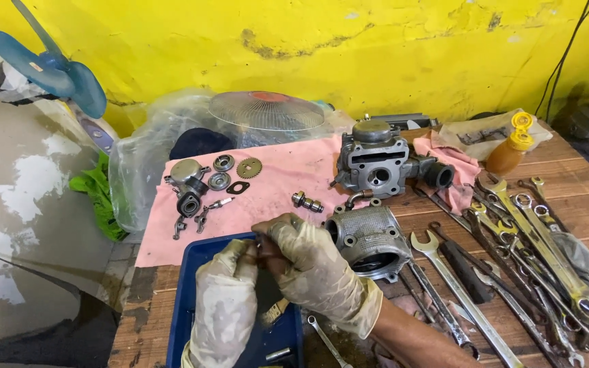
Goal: Cleaning small engine components like pins and bolts with a cloth and a small brush, then organizing them in a tray.
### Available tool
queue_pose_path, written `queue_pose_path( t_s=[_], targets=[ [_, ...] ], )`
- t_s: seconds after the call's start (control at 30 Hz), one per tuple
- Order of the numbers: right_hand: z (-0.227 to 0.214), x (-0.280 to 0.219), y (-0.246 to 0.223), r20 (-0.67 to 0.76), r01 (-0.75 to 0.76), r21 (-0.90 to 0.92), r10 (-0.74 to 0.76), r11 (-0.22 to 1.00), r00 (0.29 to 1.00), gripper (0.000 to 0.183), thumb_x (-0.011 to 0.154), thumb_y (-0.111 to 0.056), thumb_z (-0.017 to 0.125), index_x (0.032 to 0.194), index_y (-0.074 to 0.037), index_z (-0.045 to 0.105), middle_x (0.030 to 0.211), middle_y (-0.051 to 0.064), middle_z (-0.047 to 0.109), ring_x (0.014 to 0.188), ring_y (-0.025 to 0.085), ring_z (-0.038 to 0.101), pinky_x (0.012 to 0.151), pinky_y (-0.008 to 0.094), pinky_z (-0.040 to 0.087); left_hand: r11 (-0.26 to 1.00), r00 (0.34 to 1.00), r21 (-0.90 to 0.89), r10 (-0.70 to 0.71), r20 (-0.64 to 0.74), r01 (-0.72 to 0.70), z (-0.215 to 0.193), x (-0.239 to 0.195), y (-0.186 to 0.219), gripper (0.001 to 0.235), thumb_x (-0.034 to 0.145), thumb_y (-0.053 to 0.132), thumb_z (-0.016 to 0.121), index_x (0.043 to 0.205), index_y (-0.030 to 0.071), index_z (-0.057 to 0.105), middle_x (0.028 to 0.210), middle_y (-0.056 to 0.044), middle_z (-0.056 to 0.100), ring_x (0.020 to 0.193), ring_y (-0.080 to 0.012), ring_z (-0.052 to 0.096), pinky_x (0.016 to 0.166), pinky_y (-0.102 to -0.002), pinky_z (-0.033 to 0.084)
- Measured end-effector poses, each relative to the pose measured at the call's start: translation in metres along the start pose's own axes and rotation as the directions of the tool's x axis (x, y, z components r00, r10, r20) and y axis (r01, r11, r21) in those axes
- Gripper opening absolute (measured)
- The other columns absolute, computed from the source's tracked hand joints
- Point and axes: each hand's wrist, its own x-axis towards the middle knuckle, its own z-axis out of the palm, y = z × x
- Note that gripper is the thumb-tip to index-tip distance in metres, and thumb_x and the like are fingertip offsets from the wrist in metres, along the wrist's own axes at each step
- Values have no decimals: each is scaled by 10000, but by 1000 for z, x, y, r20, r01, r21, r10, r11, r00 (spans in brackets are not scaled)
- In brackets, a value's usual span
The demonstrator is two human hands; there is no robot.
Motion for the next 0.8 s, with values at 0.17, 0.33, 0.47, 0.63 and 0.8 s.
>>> queue_pose_path(
  t_s=[0.17, 0.33, 0.47, 0.63, 0.8],
  targets=[
    [-1, 5, -5, -78, -35, -153, 23, 988, 997, 218, 962, -57, 675, 800, -86, 532, 755, 27, 576, 628, 173, 576, 595, 322, 486, 997, 995, -29, 71, 75, -69, -10, -5, 13, 223, 890, 154, 606, 973, 126, 811, 936, -33, 852, 842, -180, 802, 778, -310, 575],
    [-1, 7, 5, 10, -10, 44, 9, 999, 1000, 288, 939, 26, 600, 1214, -37, 658, 1042, 93, 687, 909, 201, 732, 841, 277, 630, 998, 995, 1, -58, 84, 58, -22, -2, 32, 247, 980, 282, 596, 946, 123, 782, 709, -33, 704, 608, -173, 624, 587, -337, 454],
    [-3, 11, -3, -81, -5, -207, -12, 978, 997, 163, 996, -153, 656, 864, -63, 620, 737, 36, 609, 582, 187, 607, 505, 328, 484, 980, 979, -36, 199, 38, -198, -8, -10, 9, 128, 927, 147, 640, 896, 121, 762, 817, -22, 801, 706, -161, 717, 681, -319, 533],
    [-4, 9, 7, 15, 68, -83, -67, 994, 998, 257, 971, -11, 573, 1215, -39, 649, 1020, 96, 689, 880, 242, 711, 803, 328, 592, 993, 995, 105, -61, 81, 52, -19, -5, 43, 259, 978, 324, 567, 1003, 202, 794, 808, 20, 825, 638, -148, 701, 614, -339, 500],
    [-24, 19, -15, 127, -343, 284, 320, 895, 939, 150, 969, -45, 667, 824, -48, 625, 681, 26, 666, 485, 126, 696, 391, 238, 597, 970, 975, 98, 221, 34, -223, 28, -33, 6, 173, 979, 319, 600, 884, 190, 665, 677, -4, 693, 489, -211, 625, 490, -400, 491]
  ],
)
